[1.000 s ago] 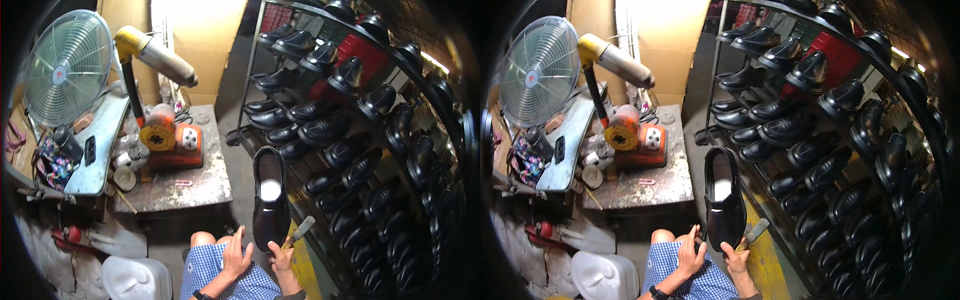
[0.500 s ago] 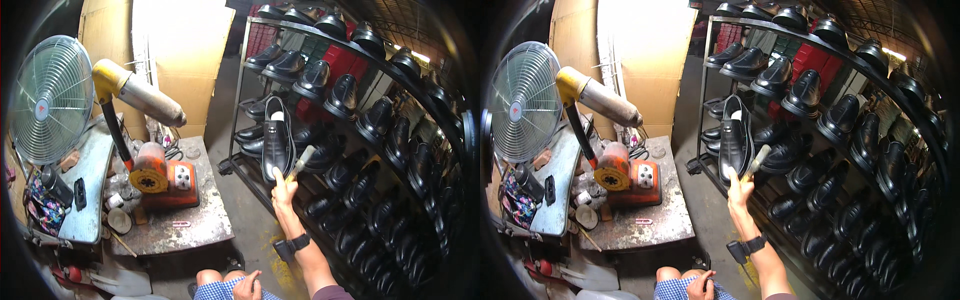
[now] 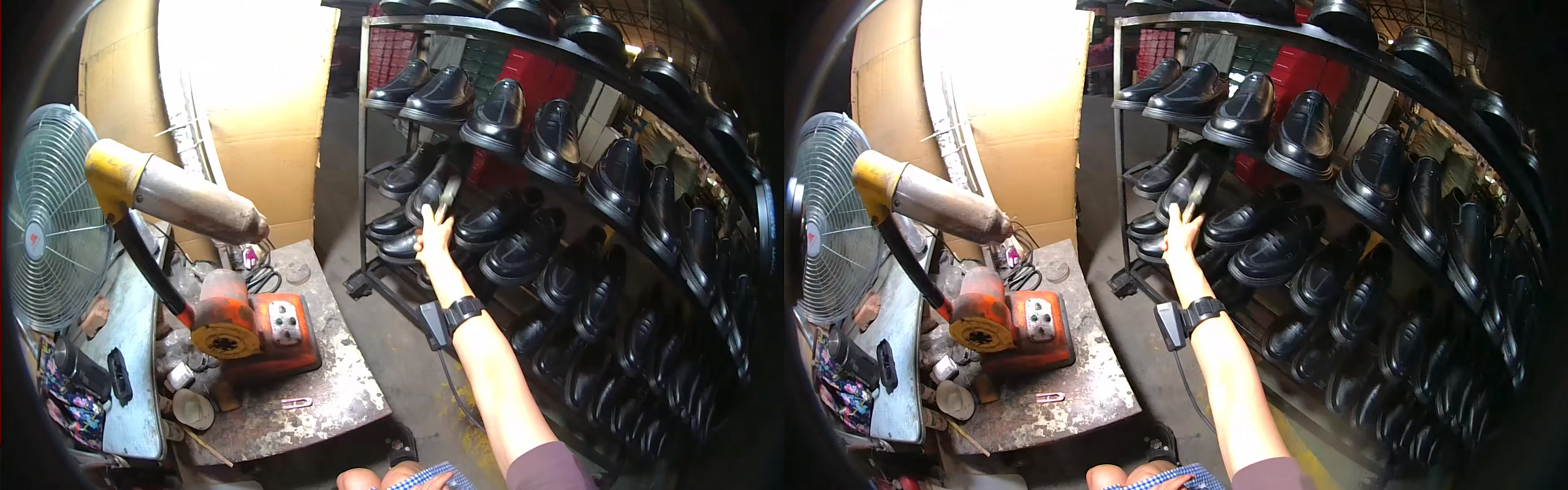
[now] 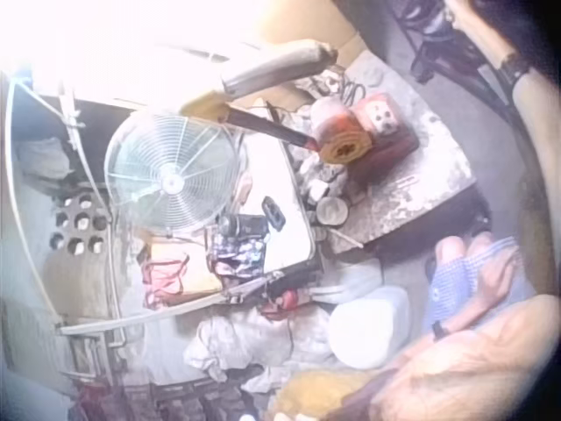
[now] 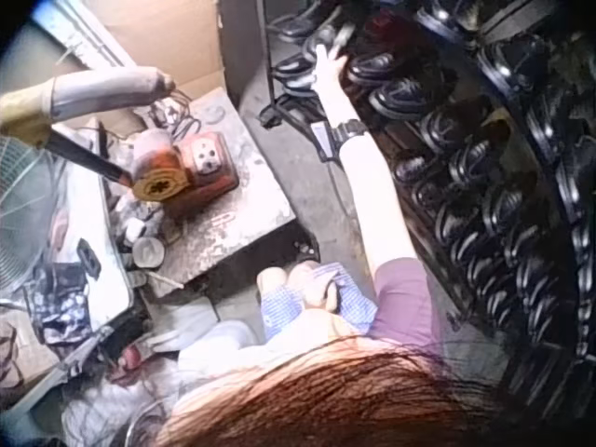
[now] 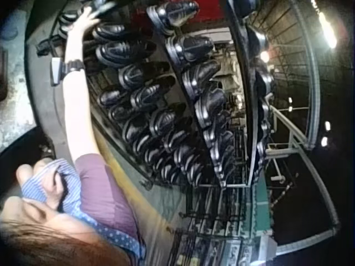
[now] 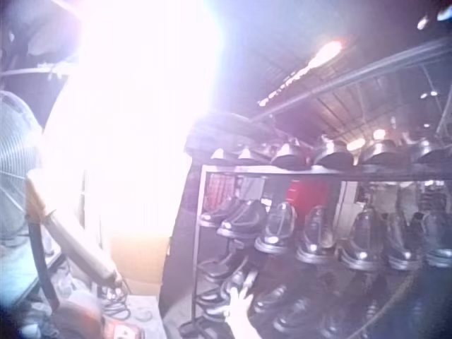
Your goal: Inspecting finished black shoes from a production rack and using a small brush to clean the surfaces.
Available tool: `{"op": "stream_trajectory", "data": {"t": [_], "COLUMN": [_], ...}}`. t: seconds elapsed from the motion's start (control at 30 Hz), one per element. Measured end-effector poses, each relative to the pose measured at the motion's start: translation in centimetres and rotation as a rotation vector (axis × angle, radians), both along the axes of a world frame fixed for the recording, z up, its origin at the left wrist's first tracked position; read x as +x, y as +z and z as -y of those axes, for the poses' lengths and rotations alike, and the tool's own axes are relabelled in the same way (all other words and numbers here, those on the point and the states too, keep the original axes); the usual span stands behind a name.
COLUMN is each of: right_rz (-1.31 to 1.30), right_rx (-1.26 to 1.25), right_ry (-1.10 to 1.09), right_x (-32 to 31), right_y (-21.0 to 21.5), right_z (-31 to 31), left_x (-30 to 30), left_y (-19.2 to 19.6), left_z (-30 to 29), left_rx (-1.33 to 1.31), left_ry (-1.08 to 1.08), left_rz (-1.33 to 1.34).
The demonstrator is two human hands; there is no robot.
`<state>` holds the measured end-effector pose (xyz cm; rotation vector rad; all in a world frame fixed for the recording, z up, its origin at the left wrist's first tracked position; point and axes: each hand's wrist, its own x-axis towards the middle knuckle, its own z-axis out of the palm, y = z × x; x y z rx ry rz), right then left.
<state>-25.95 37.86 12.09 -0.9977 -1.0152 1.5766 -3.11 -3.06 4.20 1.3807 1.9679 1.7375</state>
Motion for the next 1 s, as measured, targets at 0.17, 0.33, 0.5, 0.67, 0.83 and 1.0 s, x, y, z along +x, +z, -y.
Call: {"op": "stream_trajectory", "data": {"t": [0.17,0.33,0.5,0.67,0.83,1.0], "right_rz": [0.114,0.282,0.526,0.487,0.257,-0.001], "right_rx": [0.678,0.791,0.373,0.091,0.063,0.029], "right_ry": [-0.229,-0.393,-0.395,-0.601,-0.607,-0.595], "right_x": [4.6,7.3,6.2,5.6,5.7,8.2], "right_y": [-6.2,-4.6,-0.9,-0.3,0.2,-3.6], "right_z": [-0.3,-0.1,1.9,0.2,1.0,-1.0], "left_x": [0.1,0.3,0.6,1.5,2.7,3.2], "left_y": [0.8,0.3,0.5,0.4,-1.2,-1.8], "left_z": [-0.2,-0.3,-0.2,0.0,-1.0,-1.0], "left_rx": [0.053,0.099,0.063,0.002,-0.077,-0.011], "left_ry": [-0.066,-0.069,-0.069,0.025,0.213,0.166], "left_rz": [0.073,0.113,0.073,0.006,0.036,0.009]}}
